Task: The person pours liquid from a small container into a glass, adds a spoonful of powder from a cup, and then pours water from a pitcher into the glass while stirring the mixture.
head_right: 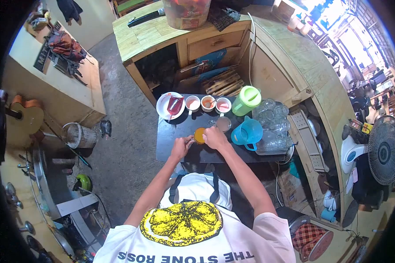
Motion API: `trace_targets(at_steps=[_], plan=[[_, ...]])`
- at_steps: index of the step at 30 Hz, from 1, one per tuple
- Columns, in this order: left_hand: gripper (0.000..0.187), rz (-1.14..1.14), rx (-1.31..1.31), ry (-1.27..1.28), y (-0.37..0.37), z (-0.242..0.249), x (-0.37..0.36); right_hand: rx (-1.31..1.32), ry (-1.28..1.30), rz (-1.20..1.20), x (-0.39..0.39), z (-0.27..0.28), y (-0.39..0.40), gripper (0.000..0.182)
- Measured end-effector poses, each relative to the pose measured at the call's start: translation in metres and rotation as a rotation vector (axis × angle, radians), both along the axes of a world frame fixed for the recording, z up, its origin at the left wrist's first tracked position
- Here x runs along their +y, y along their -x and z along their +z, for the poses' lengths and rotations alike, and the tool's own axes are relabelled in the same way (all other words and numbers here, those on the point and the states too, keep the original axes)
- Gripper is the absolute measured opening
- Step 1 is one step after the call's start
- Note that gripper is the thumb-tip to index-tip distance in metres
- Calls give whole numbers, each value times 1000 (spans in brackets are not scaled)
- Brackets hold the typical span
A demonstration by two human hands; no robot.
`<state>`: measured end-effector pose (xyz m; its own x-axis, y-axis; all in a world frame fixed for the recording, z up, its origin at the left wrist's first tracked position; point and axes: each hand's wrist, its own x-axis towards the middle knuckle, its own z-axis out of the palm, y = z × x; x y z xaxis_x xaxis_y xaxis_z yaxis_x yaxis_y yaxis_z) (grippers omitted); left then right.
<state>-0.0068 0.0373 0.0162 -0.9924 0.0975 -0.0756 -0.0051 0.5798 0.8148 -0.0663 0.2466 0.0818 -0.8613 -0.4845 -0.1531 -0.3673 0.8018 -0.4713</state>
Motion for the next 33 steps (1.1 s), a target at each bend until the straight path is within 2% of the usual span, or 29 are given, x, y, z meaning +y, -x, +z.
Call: trace_targets(at_steps=[2,5,8,11,14,17,20,26,29,33], plan=[[27,-3,-24,4,0,5,1,-22,63,11,-2,8,-1,28],[27,-6,-22,6,0,5,-1,50,105,-95,-4,5,-2,26],[26,-9,-19,3,1,5,0,53,-14,-88,-2,6,-3,27],[26,-19,-19,11,1,3,0,-50,-11,32,-3,11,-1,26],[25,-27,-17,42,1,2,0,34,54,11,-8,10,-1,26],[24,-20,-12,23,2,1,1,80,12,-26,-7,9,-2,26],[25,-20,0,20,2,1,0,1,-27,63,-3,5,2,27],[24,-9,0,2,0,-1,1,105,98,-24,2,3,1,30],[24,-20,-11,16,2,0,1,-60,3,60,6,5,5,30],[24,-13,-9,10,1,7,1,31,109,-35,1,12,3,29]])
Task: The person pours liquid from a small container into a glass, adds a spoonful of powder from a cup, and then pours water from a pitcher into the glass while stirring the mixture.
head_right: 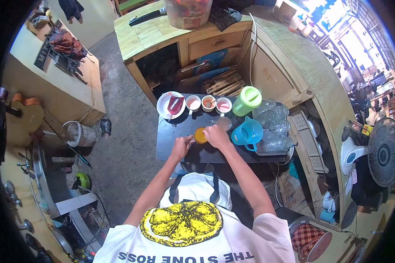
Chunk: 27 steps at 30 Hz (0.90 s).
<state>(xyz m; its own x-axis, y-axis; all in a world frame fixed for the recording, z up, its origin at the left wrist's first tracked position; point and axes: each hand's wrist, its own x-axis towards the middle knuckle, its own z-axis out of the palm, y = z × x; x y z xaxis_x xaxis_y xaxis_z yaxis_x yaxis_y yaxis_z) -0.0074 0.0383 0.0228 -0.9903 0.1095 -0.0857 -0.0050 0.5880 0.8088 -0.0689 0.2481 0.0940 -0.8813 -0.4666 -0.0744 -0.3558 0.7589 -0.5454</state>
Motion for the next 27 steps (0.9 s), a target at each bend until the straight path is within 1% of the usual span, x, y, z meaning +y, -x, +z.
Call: trace_targets(at_steps=[2,5,8,11,14,17,20,23,26,27], plan=[[24,2,-11,-1,0,1,0,40,-48,-26,1,0,0,28],[24,-3,-33,9,1,4,0,-22,-98,77,5,-9,2,28],[24,12,-23,-3,0,-3,0,-33,-9,61,4,-10,3,27],[25,29,-5,-4,0,-13,-1,29,-43,-48,2,0,1,26],[25,19,-1,1,0,-16,-1,-13,-153,52,7,-7,4,26],[25,11,4,0,2,-15,-1,-21,-31,83,5,-11,5,26],[24,-2,20,-13,2,-13,-2,45,-45,-33,3,-4,3,26],[24,-9,8,-12,2,-11,-1,-32,-130,18,6,-8,5,26],[23,-1,1,-5,1,-5,-2,-117,-35,61,5,-2,7,26],[23,-5,8,-5,0,-2,-1,-88,-16,12,3,2,5,27]])
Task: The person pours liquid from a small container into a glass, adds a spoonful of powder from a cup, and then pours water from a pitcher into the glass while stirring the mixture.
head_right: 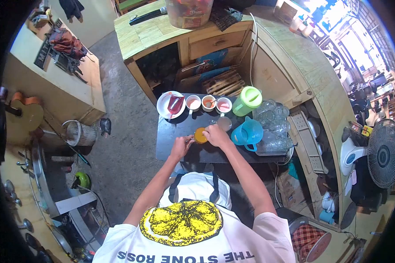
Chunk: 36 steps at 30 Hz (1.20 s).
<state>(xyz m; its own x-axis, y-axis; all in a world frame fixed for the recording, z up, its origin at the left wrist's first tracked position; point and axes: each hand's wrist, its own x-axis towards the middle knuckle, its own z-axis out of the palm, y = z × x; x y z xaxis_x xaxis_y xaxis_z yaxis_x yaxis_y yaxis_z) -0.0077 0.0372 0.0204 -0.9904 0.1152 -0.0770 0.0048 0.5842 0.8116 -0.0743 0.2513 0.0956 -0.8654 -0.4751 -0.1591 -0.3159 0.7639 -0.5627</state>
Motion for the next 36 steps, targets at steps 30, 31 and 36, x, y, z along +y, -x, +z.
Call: trace_targets(at_steps=[30,31,36], plan=[[24,-7,7,-25,2,-10,0,-2,65,-23,1,5,-2,30],[24,-7,11,-27,2,-14,-1,38,97,-66,0,1,-4,30],[23,8,29,-17,0,-20,-1,39,28,-23,4,0,-1,30]])
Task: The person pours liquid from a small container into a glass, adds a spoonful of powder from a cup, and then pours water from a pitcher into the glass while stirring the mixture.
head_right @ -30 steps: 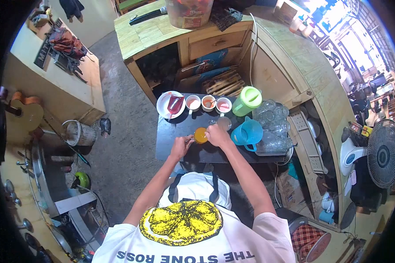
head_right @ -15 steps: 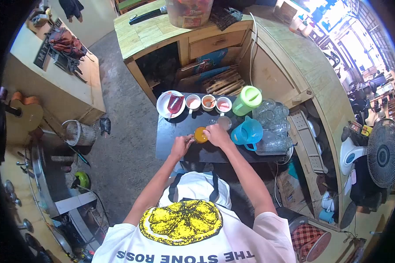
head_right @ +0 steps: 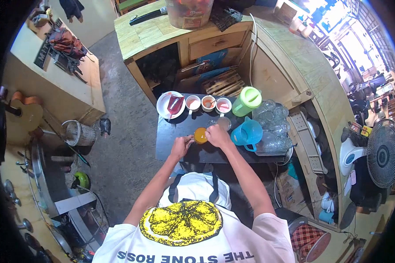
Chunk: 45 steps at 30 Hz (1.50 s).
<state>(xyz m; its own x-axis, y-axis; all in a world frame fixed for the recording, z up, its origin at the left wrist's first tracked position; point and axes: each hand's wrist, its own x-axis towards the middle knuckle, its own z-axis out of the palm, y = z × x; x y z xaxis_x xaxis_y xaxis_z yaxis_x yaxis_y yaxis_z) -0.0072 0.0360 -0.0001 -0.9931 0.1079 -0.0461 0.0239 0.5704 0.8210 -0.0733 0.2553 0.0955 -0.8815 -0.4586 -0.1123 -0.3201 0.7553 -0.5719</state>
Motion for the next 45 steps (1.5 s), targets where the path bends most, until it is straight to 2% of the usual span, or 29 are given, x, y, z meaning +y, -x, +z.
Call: trace_targets(at_steps=[2,4,8,11,14,17,21,24,27,30,33,39,42,45], plan=[[24,-7,-29,30,1,15,1,-116,18,26,-2,4,-2,29],[25,-18,-65,74,1,25,2,-66,69,-24,-3,7,-4,28],[25,4,5,-3,0,9,0,70,47,-67,-2,2,-4,27],[25,-2,0,-3,1,13,2,-37,6,51,3,-3,-1,27],[24,-4,-1,15,0,13,0,-21,102,40,-2,-3,-3,26],[24,-1,5,-10,0,13,0,62,33,-73,-4,4,-5,27],[25,20,3,-27,-1,5,2,-20,-16,24,2,-4,-4,29],[25,30,18,-8,-1,5,4,-110,86,-10,-2,11,-6,28],[25,34,-9,18,-2,23,5,61,65,-61,-4,11,-6,28],[25,38,-25,24,-3,25,8,169,-52,-38,1,2,-4,26],[25,39,4,-20,-1,16,6,251,-50,-36,5,4,-6,23],[25,49,34,-7,-1,-6,4,146,20,159,6,-11,-9,21],[24,51,55,-30,-3,6,7,202,103,30,-2,-7,-14,23],[24,43,27,-12,-4,7,5,274,65,-52,-7,-7,-14,20]])
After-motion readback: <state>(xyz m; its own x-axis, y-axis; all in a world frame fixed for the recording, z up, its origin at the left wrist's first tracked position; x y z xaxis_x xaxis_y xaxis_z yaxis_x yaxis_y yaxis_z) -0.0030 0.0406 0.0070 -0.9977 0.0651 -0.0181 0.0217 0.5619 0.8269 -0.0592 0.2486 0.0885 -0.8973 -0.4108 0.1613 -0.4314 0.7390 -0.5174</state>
